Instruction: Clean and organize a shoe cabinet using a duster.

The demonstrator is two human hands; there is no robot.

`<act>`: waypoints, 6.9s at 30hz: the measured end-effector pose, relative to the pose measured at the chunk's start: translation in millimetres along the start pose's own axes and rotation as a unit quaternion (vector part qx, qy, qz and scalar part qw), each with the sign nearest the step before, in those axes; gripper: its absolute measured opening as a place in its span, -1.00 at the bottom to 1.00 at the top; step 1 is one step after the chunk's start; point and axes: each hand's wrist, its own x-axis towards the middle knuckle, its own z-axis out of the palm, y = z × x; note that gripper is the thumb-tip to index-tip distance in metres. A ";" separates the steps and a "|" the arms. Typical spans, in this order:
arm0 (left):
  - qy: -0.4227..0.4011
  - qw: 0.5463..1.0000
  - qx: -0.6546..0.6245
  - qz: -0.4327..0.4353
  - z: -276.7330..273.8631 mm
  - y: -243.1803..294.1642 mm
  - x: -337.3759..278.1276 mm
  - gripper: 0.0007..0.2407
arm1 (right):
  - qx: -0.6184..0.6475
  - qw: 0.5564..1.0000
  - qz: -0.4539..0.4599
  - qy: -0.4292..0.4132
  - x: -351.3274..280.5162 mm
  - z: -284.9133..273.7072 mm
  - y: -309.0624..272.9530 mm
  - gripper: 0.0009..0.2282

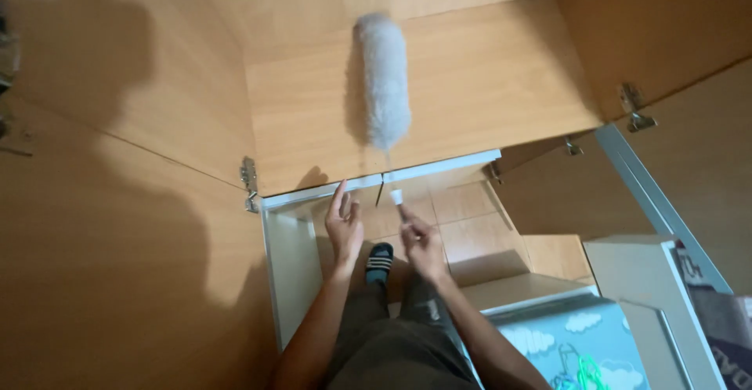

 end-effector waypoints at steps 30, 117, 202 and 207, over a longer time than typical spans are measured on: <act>-0.049 0.999 0.011 0.014 18.2 25.6 -8.2 -0.55 | 0.007 0.989 0.025 0.143 33.5 -22.6 0.3 -0.67; -0.093 0.989 0.087 0.078 118.1 -11.4 36.0 -0.74 | -0.052 0.990 -0.017 0.128 -7.7 -105.1 4.0 -0.69; -0.513 0.821 -0.049 -0.245 205.9 -17.9 313.0 -0.67 | 0.050 0.876 -0.013 0.480 293.8 79.2 -64.2 -0.77; -0.503 0.827 -0.055 -0.247 195.5 -7.7 308.2 -0.69 | -0.021 0.858 0.043 0.512 270.8 61.5 -95.6 -0.76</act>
